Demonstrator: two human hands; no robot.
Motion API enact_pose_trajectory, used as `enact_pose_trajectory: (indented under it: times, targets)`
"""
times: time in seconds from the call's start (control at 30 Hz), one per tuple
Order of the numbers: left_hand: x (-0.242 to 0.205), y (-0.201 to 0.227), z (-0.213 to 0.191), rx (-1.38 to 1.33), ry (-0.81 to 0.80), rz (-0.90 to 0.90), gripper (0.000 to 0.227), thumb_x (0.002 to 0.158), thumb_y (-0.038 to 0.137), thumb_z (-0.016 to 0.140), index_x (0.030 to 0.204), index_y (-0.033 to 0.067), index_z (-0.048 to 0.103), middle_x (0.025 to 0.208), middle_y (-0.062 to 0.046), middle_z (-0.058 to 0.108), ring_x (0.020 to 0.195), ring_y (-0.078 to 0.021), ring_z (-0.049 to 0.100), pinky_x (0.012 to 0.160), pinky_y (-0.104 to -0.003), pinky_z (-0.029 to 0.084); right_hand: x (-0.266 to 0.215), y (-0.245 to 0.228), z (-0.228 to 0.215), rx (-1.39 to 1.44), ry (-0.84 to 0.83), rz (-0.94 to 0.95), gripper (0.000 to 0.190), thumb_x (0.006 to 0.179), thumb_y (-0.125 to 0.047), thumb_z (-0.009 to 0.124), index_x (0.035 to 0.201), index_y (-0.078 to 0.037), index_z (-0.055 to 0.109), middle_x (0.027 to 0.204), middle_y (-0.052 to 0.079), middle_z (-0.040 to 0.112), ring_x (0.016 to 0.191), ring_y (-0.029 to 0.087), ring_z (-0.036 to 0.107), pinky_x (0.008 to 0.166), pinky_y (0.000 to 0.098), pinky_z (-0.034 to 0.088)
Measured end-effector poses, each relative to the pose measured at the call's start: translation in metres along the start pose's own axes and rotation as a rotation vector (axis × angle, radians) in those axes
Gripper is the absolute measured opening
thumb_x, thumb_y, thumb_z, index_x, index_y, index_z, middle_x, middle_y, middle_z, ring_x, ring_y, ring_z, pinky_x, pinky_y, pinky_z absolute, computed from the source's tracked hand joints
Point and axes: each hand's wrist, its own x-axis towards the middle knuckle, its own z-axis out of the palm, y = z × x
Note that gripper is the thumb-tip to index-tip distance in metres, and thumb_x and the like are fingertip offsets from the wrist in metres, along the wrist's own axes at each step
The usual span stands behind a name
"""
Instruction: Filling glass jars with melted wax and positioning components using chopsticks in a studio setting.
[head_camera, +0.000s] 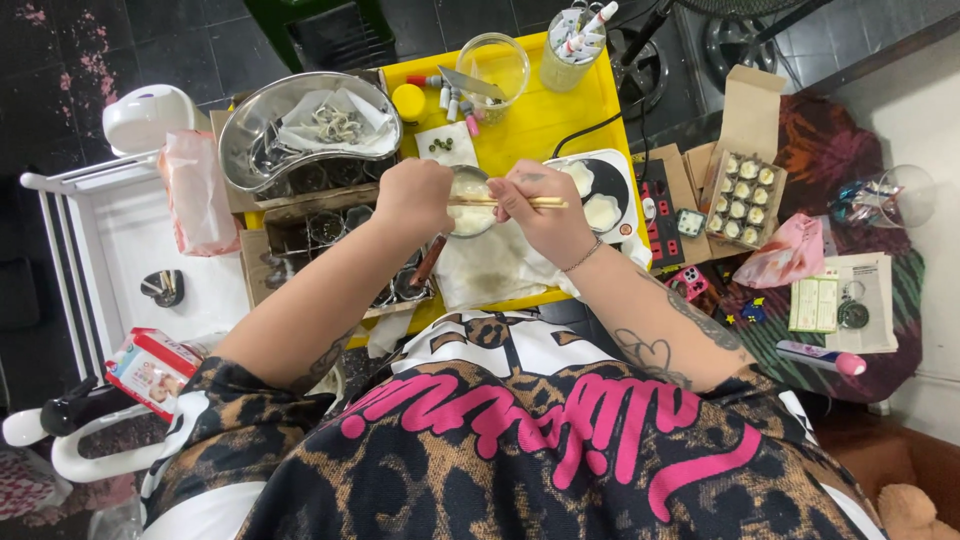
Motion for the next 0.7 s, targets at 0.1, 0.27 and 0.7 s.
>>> enact_pose_trajectory:
  times: [0.1, 0.27, 0.7]
  targets:
    - [0.001, 0.002, 0.000, 0.017, -0.018, -0.004, 0.039, 0.062, 0.031, 0.090, 0.091, 0.0094, 0.076, 0.093, -0.011, 0.073, 0.093, -0.0308, 0.071, 0.078, -0.040, 0.058, -0.001, -0.006, 0.000, -0.033, 0.005, -0.003, 0.034, 0.104, -0.023, 0.067, 0.079, -0.001, 0.072, 0.077, 0.006, 0.066, 0.071, 0.015, 0.062, 0.064, 0.0285, 0.049]
    - [0.000, 0.003, -0.004, 0.031, -0.043, -0.014, 0.036, 0.062, 0.031, 0.091, 0.087, 0.0095, 0.078, 0.092, -0.010, 0.074, 0.092, -0.0302, 0.072, 0.076, -0.040, 0.059, -0.004, -0.011, -0.003, -0.102, 0.008, -0.034, 0.036, 0.104, -0.022, 0.068, 0.076, -0.001, 0.072, 0.076, 0.006, 0.065, 0.072, 0.016, 0.061, 0.065, 0.0292, 0.048]
    - [0.008, 0.007, 0.004, 0.129, -0.019, -0.013, 0.023, 0.068, 0.020, 0.085, 0.088, 0.0101, 0.079, 0.096, -0.010, 0.074, 0.098, -0.0287, 0.071, 0.076, -0.039, 0.060, -0.025, 0.005, -0.024, 0.128, 0.098, 0.069, 0.033, 0.108, -0.019, 0.061, 0.094, 0.010, 0.070, 0.087, 0.008, 0.063, 0.073, 0.014, 0.068, 0.068, 0.0242, 0.056]
